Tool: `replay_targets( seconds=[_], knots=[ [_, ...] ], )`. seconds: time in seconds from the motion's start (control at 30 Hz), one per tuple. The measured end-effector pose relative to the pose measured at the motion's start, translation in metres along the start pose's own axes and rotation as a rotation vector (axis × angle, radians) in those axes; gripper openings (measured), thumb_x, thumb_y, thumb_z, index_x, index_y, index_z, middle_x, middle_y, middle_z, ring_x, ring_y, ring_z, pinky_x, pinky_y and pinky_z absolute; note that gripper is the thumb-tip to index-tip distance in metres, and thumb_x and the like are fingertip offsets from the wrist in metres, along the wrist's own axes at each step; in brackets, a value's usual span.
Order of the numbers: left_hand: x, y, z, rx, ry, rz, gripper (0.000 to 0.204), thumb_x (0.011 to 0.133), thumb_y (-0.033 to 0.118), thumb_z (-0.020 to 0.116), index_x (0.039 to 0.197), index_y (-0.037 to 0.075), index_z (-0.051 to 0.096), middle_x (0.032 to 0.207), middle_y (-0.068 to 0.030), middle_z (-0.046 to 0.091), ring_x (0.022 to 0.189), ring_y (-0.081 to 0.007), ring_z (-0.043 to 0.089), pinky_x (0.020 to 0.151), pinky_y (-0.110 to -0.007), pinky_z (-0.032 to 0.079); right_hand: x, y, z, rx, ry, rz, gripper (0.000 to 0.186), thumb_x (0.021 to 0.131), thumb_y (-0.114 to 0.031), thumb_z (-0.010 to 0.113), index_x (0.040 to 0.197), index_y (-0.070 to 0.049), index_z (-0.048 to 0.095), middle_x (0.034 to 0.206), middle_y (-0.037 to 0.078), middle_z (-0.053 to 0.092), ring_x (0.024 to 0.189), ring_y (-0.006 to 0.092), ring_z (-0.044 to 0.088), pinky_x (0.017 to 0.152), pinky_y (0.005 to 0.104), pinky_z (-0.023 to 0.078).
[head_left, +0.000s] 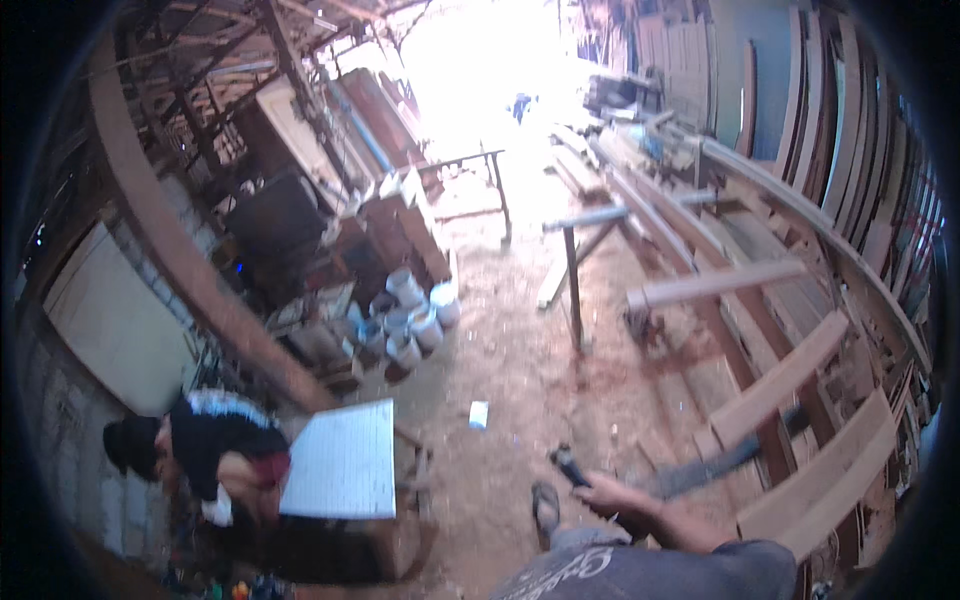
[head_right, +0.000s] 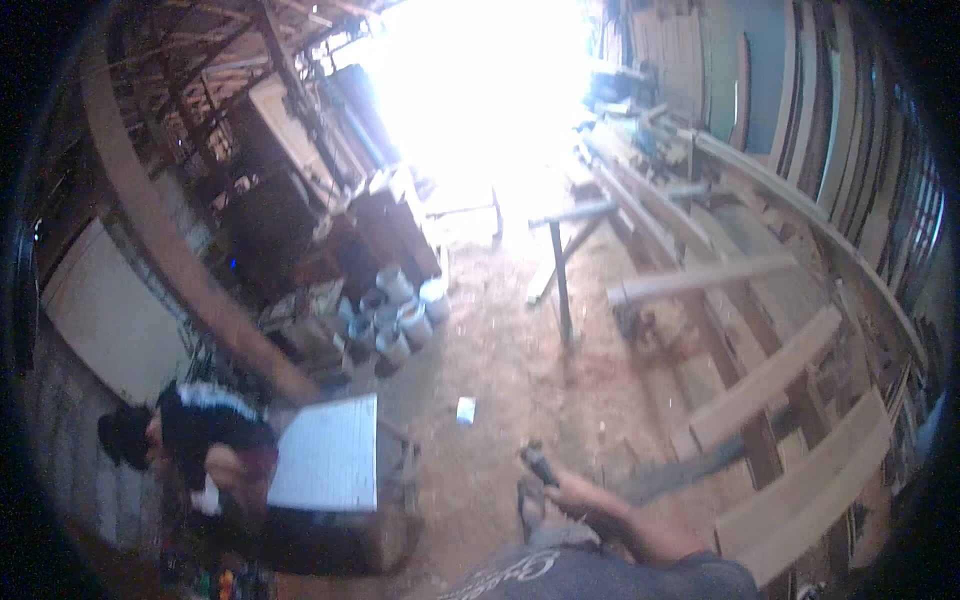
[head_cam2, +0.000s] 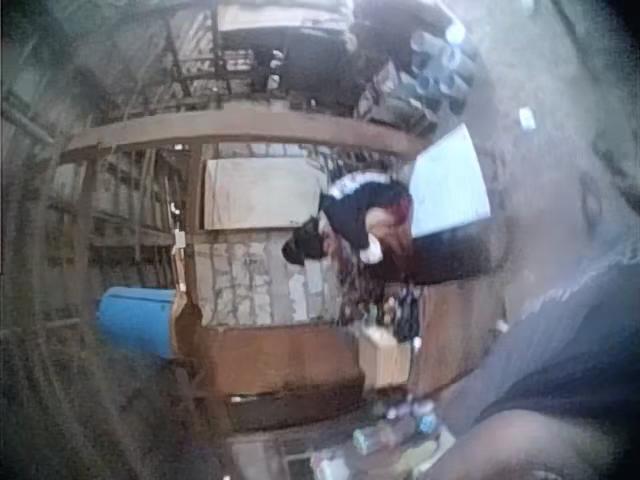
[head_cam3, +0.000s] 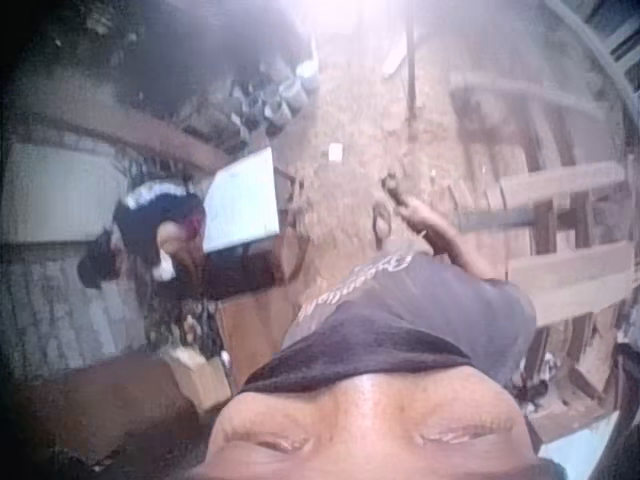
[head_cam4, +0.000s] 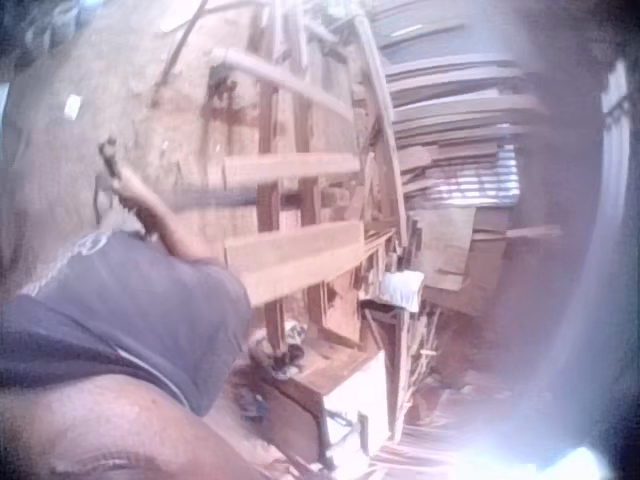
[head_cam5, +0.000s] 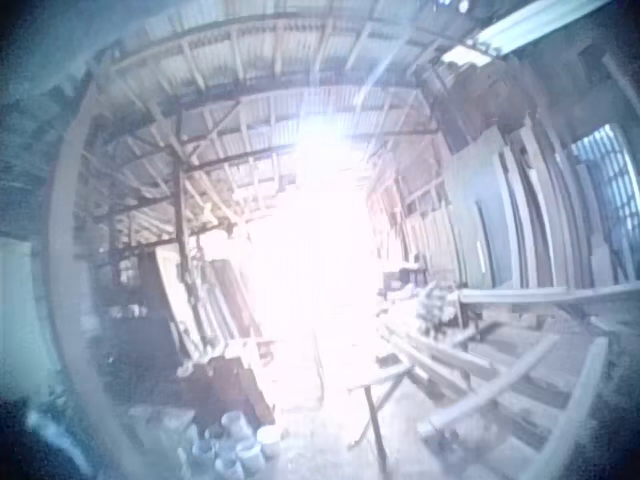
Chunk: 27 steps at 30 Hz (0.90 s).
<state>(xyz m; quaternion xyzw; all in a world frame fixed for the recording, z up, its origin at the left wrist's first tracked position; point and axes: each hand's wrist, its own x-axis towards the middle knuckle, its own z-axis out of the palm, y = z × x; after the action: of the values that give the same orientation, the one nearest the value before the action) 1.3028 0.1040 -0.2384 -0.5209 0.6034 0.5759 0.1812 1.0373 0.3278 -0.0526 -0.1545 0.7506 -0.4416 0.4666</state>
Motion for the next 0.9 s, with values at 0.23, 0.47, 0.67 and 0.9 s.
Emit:
replay_targets(
  seconds=[0.23, 0.47, 0.67, 0.9],
  knots=[
    [0.103, 0.228, -0.073, 0.088, 0.049, 0.13, 0.042, 0.08, 0.041, 0.076, 0.093, 0.001, 0.073, 0.083, -0.0094, 0.071, 0.073, -0.0227, 0.068, 0.065, -0.042, 0.054, 0.2, -0.06, -0.034, -0.555, -0.014, -0.012, 0.038, 0.099, -0.035, 0.057, 0.12, -0.003, 0.055, 0.088, 0.024, 0.07, 0.074, 0.037, 0.071, 0.064, 0.0482, 0.056],
    [0.2, 0.358, -0.113, 0.11, 0.048, 0.11, 0.044, 0.08, 0.042, 0.076, 0.093, 0.0, 0.073, 0.084, -0.01, 0.071, 0.074, -0.0236, 0.068, 0.066, -0.043, 0.054, 0.318, -0.129, -0.056, -0.53, -0.154, -0.161, 0.036, 0.101, -0.034, 0.054, 0.122, -0.004, 0.052, 0.086, 0.023, 0.069, 0.066, 0.035, 0.07, 0.052, 0.0476, 0.054],
    [0.297, 0.452, -0.125, 0.132, -0.024, 0.054, 0.045, 0.079, 0.043, 0.076, 0.094, 0.0, 0.073, 0.085, -0.0105, 0.071, 0.075, -0.0243, 0.068, 0.067, -0.043, 0.054, 0.433, -0.092, -0.131, -0.577, -0.156, 0.029, 0.029, 0.093, -0.025, 0.057, 0.102, 0.001, 0.067, 0.082, 0.019, 0.071, 0.069, 0.0329, 0.071, 0.055, 0.0474, 0.054],
    [0.425, 0.595, -0.184, 0.242, -0.111, -0.042, 0.047, 0.079, 0.045, 0.075, 0.094, 0.0, 0.073, 0.086, -0.0111, 0.072, 0.076, -0.0252, 0.068, 0.069, -0.044, 0.054, 0.541, -0.069, -0.258, -0.299, 0.123, 0.549, 0.032, 0.09, -0.032, 0.064, 0.097, -0.001, 0.069, 0.074, 0.017, 0.069, 0.065, 0.0311, 0.068, 0.059, 0.0453, 0.053]
  ],
)
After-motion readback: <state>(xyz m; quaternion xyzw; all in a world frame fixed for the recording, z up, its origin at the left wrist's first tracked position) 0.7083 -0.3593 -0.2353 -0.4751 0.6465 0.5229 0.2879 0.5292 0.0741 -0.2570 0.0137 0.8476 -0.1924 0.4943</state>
